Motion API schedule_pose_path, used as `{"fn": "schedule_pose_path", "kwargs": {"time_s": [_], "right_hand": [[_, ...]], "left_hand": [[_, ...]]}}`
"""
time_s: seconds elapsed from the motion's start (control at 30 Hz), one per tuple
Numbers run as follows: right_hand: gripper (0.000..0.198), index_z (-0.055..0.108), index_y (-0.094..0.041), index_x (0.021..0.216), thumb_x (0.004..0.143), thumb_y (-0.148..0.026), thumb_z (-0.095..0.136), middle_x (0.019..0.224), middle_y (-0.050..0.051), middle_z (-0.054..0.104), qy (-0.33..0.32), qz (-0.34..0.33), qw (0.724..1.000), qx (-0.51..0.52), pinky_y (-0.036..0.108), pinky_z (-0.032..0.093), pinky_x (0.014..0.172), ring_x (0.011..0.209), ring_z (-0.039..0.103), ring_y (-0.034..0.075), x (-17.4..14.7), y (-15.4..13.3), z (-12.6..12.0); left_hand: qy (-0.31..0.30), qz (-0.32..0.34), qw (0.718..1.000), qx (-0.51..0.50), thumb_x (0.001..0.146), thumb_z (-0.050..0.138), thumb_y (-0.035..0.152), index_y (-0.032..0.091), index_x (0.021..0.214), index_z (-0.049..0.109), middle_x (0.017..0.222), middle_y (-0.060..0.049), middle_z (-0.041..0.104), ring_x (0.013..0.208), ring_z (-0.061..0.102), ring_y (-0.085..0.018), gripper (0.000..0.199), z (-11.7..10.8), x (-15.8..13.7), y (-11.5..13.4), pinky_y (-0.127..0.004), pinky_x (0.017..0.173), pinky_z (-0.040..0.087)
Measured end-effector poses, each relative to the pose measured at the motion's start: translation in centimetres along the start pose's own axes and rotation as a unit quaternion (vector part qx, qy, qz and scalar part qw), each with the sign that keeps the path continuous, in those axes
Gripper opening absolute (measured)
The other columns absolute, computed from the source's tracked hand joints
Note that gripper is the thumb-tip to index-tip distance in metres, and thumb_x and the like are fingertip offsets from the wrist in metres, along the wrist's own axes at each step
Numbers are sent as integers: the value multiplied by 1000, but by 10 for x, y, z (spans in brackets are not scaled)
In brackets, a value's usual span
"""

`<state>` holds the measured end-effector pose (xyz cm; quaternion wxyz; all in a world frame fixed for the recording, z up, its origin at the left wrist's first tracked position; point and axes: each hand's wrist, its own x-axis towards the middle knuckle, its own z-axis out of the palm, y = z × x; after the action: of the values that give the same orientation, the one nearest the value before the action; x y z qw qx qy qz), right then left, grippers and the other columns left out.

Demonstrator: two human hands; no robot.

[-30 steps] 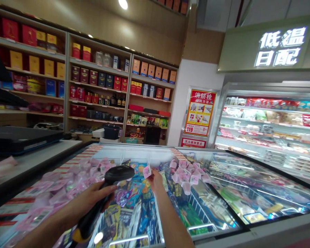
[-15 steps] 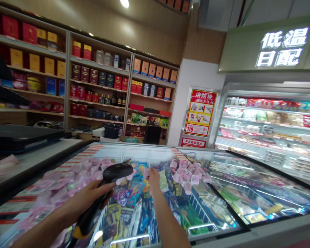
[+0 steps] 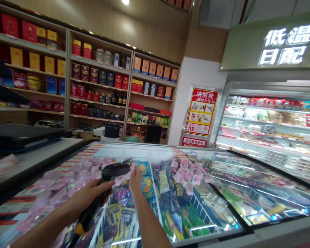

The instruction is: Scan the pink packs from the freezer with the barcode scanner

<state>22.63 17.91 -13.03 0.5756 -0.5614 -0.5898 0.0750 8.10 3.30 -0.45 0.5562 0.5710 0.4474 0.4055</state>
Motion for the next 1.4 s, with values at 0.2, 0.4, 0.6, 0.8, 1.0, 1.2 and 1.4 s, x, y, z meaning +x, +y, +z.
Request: {"fn": "schedule_pose_path", "kwargs": {"time_s": [0.2,0.4,0.6,0.8,1.0,1.2,1.4], "right_hand": [[36,55,-12,99,70,-13,35,98,10,59,49,-23,990,-134,34,36,85,94,51,19,14,7,-61],[36,52,-18,104,69,-20,45,114,12,47,57,57,905,-419,42,29,85,106,39,27,34,21,-163],[47,45,-16,110,68,-34,47,107,16,50,24,197,851,-487,47,31,77,100,43,32,33,37,-219],[49,37,-17,114,67,-25,45,95,10,59,-14,192,867,-459,41,32,78,91,52,24,16,40,-224],[47,40,-18,111,65,-23,49,97,9,58,44,42,897,-438,37,29,80,95,50,24,7,25,-191],[47,42,-17,109,63,-20,50,101,8,57,40,-63,934,-350,32,29,80,94,50,20,1,9,-142],[50,40,-16,113,64,-24,50,91,6,60,25,-78,951,-297,31,31,77,86,53,20,-2,-9,-106]], "left_hand": [[-18,15,1000,14,66,51,45,16,57,49,44,4,53,41,46,-8,30,10,14,-1,-21,43,33],[-23,-7,1000,-1,62,56,45,17,57,47,41,5,52,39,45,-8,30,27,11,8,-20,41,32],[-30,-10,999,20,63,53,47,17,55,47,40,4,52,37,45,-8,32,29,11,5,-21,41,32],[-40,-7,999,15,62,56,44,16,54,47,42,4,52,40,45,-8,30,33,3,9,-21,43,34],[-41,13,999,11,65,53,43,17,55,48,43,4,51,40,45,-9,29,33,-8,13,-21,45,33],[-59,15,998,12,62,57,43,17,54,47,42,5,51,39,44,-8,28,29,-15,20,-21,44,31],[-78,-5,997,3,61,57,43,17,55,47,42,5,51,39,43,-7,29,20,-15,15,-20,42,31]]}}
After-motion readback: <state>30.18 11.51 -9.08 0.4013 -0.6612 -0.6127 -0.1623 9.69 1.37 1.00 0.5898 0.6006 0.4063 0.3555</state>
